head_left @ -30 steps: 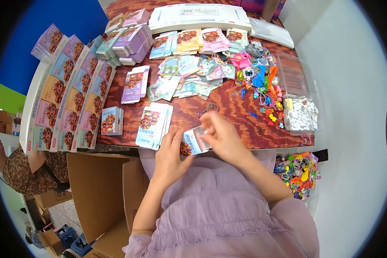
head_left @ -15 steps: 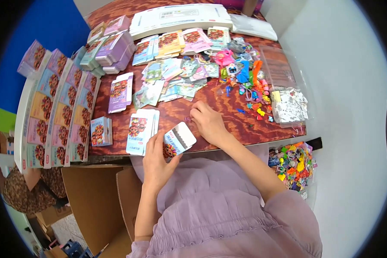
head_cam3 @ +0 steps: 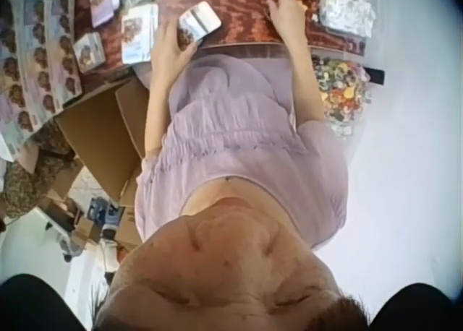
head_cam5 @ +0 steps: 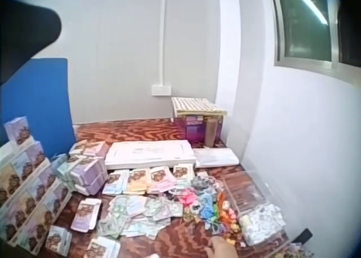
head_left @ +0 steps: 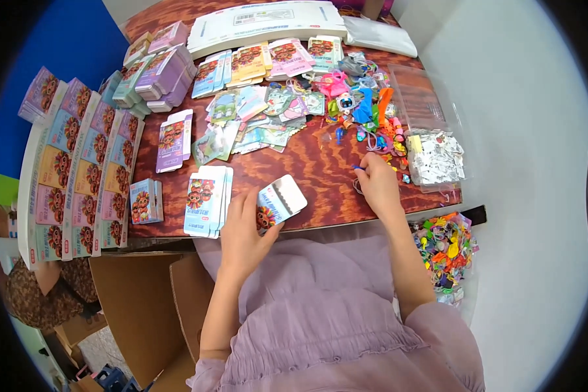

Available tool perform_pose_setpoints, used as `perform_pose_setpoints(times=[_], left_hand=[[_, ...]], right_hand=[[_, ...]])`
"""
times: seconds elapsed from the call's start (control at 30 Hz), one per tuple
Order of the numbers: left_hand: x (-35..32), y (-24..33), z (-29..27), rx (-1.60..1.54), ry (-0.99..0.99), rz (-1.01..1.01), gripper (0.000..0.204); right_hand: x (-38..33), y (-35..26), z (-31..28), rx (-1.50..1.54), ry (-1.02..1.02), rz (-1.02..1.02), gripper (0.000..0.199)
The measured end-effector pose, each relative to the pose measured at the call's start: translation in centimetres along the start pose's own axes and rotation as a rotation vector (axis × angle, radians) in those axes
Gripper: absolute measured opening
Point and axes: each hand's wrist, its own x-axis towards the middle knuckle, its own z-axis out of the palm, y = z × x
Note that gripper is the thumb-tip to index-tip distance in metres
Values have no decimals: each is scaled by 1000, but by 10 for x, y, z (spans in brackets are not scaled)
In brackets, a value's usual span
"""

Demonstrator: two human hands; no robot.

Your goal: Organizing and packaging various toy items, stickers, and small packets into containers.

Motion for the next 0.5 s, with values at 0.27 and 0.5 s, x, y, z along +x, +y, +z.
perform_pose_setpoints(times=[0.27, 0.5], left_hand=[[10, 11, 7, 66, -42, 121, 68], [7, 21, 7, -194, -110, 57, 69]], right_hand=[[11, -43, -42, 744, -380, 211, 9], [-17, -95, -6, 886, -303, 143, 10]])
